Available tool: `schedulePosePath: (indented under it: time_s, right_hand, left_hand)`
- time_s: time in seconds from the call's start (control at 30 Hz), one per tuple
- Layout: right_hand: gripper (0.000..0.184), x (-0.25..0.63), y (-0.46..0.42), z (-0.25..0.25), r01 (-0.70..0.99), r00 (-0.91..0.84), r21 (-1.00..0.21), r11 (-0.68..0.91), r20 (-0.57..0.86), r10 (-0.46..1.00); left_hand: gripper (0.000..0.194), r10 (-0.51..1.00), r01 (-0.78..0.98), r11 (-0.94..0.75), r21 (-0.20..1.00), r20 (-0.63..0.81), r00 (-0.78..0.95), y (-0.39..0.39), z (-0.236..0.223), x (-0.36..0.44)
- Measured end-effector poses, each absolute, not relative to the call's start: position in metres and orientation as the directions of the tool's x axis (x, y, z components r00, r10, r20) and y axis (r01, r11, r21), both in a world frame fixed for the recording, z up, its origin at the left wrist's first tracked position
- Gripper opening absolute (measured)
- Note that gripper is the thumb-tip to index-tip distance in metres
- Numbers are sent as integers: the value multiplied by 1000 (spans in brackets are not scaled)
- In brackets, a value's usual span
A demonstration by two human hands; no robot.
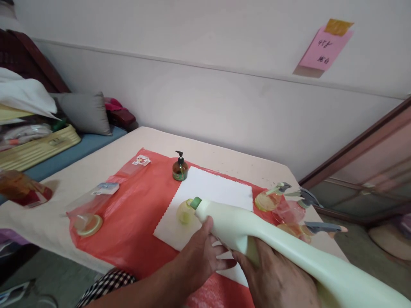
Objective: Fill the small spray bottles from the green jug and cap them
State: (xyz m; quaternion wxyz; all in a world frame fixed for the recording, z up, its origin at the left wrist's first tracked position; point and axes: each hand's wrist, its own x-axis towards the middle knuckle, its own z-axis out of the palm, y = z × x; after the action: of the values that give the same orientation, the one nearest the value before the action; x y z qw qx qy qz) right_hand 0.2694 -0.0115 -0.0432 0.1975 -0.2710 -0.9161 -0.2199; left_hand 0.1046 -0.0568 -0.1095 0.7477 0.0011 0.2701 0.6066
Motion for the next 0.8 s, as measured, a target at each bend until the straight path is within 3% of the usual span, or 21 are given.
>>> schedulePosePath:
  time_s: [0.13, 0.27, 0.43, 0.57, 0.8]
  right_hand:
    - [35, 264, -14, -39, 556, -815, 455, 696, 462, 349]
    - [30, 258, -18, -35, 591, -788, 457, 665, 503, 355]
    - [29, 252, -19, -22, 554, -805, 489, 674, 523, 282]
    - [30, 251, -19, -21, 531, -817, 515, 673, 521, 246]
    - [47, 256, -19, -35, 664, -733, 407, 627, 522, 436]
  left_hand:
    - [94, 903, -919, 266, 292, -409, 131, -54, -111, 103]
    - [72, 902, -938, 259, 232, -406, 148, -52, -110, 102]
    - [62, 907, -948, 246, 204, -393, 151, -51, -113, 104]
    - [64, 916, -952, 233, 197, -374, 147, -52, -116, 106]
    - [81, 933, -955, 204, 214, -339, 124, -52, -112, 104]
